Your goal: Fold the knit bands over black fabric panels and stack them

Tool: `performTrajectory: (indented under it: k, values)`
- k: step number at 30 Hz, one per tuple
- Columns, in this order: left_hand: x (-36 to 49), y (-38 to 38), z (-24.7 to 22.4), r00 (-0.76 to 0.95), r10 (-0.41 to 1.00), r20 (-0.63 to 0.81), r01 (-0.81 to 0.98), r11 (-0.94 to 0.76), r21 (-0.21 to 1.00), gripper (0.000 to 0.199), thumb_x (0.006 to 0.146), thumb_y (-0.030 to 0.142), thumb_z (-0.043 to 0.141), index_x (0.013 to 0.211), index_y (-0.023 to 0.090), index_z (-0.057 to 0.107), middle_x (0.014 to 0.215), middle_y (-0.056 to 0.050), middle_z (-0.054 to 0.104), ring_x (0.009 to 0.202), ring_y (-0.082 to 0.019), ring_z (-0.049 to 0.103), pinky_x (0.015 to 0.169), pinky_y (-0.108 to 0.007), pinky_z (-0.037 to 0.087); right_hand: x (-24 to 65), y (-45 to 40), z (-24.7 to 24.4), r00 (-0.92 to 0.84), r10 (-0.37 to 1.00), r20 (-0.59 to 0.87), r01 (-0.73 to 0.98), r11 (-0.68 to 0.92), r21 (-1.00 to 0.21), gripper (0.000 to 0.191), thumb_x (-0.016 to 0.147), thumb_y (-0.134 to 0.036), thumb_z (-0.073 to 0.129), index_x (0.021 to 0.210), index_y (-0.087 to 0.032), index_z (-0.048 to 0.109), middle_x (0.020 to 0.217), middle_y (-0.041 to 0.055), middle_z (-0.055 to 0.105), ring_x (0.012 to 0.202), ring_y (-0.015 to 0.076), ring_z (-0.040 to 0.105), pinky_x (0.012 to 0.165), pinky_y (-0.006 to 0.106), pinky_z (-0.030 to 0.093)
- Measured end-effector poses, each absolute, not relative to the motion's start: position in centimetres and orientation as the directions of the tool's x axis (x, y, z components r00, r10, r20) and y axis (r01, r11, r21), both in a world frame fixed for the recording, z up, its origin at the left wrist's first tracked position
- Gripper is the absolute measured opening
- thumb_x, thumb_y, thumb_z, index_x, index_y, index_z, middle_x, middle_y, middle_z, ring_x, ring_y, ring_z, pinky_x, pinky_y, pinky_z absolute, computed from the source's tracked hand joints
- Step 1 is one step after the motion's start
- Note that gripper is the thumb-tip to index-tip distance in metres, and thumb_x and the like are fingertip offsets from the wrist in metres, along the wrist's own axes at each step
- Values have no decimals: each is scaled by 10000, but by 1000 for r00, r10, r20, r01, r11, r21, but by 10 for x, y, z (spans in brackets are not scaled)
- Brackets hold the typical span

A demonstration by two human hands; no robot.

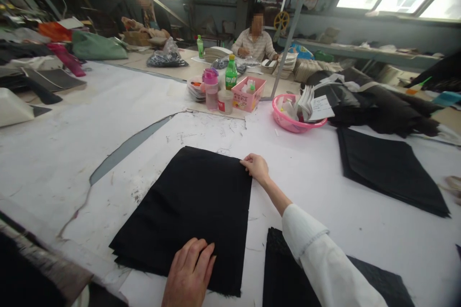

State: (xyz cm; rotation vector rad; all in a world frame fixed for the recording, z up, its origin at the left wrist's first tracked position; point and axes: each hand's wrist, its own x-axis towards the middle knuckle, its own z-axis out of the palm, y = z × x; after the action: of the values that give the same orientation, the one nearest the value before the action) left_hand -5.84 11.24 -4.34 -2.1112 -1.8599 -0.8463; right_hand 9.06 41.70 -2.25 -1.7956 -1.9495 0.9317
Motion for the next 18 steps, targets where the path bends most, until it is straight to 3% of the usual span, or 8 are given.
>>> performTrajectory:
  k: [10,18]
  values:
    - [-62,114,-45,82,845,529,966,-199,168,171,931,172,537,1040,197,667,972,-61,658,966,-203,609,823,-316,474,89,409,-18,-108,987,-122,759,3,-651,182,817,-420,625,771,-245,639,577,-68,619,597,103,588,575,224,355]
    - [-53,113,-37,19,855,518,963,-154,219,180,944,157,509,1037,177,662,969,-76,644,965,-218,597,823,-347,466,87,412,-22,-91,988,-123,777,-7,-629,175,816,-433,630,776,-263,637,578,-74,616,635,113,582,596,235,336]
